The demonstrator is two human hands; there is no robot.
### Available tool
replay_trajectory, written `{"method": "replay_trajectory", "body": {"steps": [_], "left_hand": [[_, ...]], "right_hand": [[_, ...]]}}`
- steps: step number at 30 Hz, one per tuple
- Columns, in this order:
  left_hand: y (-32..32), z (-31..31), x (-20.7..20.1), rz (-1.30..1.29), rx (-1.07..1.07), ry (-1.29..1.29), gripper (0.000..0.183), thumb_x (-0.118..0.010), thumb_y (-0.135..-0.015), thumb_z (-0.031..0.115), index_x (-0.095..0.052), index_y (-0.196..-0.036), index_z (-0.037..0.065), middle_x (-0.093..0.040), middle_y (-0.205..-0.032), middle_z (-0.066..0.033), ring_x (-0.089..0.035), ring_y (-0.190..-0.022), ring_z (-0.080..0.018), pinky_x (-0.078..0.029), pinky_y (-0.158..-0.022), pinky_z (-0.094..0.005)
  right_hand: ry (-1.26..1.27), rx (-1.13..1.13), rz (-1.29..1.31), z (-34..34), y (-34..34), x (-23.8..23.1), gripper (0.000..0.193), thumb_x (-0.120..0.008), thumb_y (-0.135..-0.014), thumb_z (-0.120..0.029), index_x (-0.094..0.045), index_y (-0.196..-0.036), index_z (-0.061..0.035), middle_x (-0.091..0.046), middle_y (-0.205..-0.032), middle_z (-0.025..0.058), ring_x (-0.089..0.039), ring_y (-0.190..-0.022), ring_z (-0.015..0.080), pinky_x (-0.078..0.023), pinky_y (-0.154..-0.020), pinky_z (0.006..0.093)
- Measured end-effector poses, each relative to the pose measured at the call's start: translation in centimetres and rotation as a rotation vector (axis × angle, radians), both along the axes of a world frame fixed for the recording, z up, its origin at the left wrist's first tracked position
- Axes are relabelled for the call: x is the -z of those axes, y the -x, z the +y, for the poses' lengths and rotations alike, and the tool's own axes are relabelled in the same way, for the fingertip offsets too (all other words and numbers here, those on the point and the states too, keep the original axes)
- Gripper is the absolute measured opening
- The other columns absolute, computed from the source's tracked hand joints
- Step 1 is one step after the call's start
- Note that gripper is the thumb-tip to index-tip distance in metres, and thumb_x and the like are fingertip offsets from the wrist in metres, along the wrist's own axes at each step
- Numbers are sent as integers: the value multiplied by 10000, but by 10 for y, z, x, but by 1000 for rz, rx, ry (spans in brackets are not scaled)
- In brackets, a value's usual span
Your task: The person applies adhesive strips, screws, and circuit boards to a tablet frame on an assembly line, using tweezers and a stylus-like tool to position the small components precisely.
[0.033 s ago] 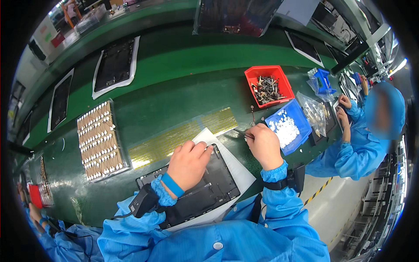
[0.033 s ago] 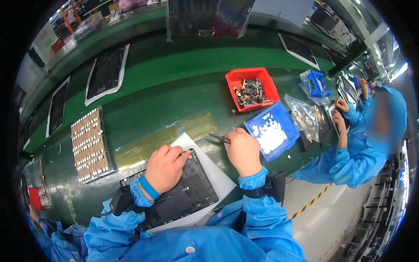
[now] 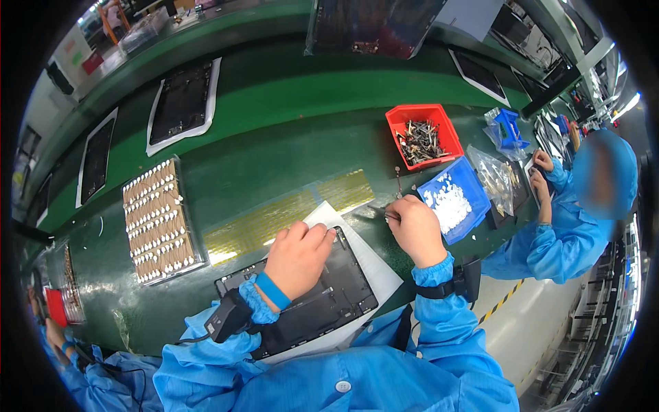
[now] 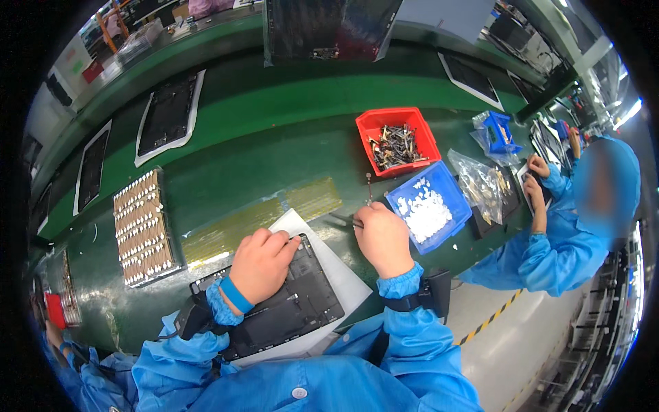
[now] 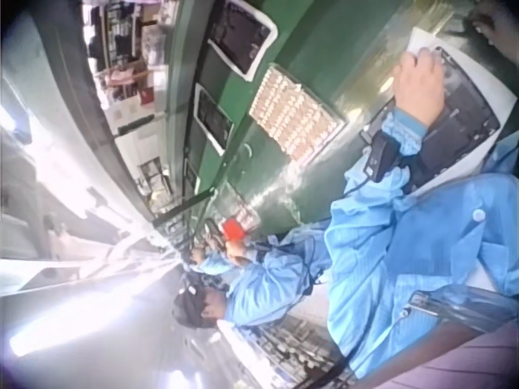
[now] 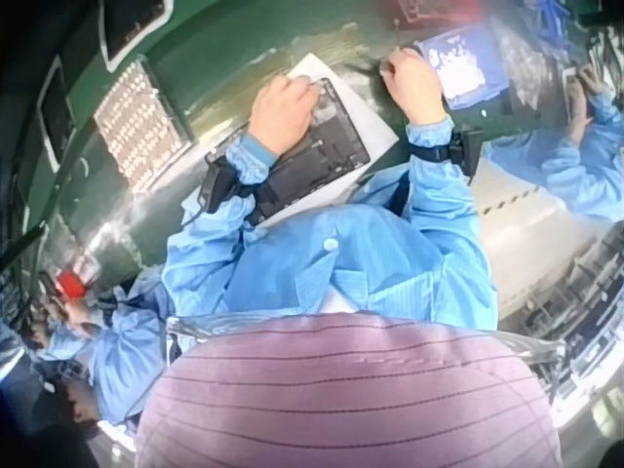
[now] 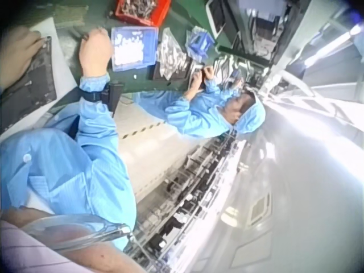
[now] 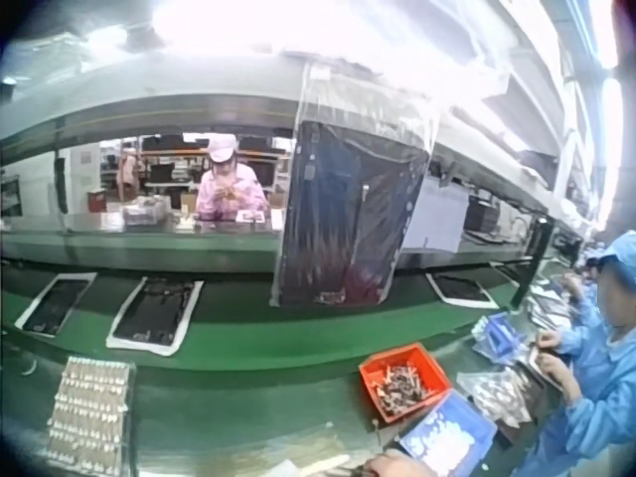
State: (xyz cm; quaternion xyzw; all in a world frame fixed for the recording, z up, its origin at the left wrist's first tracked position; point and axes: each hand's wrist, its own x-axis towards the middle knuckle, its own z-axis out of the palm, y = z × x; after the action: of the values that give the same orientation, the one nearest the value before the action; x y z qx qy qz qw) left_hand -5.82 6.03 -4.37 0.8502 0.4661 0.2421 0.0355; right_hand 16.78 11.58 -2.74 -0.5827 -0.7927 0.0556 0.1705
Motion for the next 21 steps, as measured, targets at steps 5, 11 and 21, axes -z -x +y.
{"method": "replay_trajectory", "body": {"steps": [5, 11, 21], "left_hand": [[-4, 0, -4, 232, 8, -71, 278, -536, -710, 145, -618, -973, 108, -549, -932, -18, -498, -826, -193, -417, -660, -317], [-12, 6, -32, -345, 73, 33, 292, -556, -731, 12, -610, -1015, 56, -569, -1028, -75, -525, -972, -262, -440, -807, -362], [-46, 5, -57, -1275, 68, 1309, 166, -639, -813, 105, -634, -933, -9, -638, -859, -70, -599, -758, -123, -483, -682, -223]], "right_hand": [[-10, -47, 54, 0, -4, -4, 81, -629, -647, -62, -599, -722, -73, -553, -745, 100, -575, -681, 301, -472, -586, 389], [144, -183, 686, -11, -7, -36, 150, -633, -656, 40, -598, -772, -47, -561, -749, 73, -559, -684, 214, -443, -570, 291], [350, -440, 1013, -32, -15, -53, 162, -686, -664, 31, -642, -795, -53, -524, -890, 38, -508, -766, 126, -409, -591, 233]]}}
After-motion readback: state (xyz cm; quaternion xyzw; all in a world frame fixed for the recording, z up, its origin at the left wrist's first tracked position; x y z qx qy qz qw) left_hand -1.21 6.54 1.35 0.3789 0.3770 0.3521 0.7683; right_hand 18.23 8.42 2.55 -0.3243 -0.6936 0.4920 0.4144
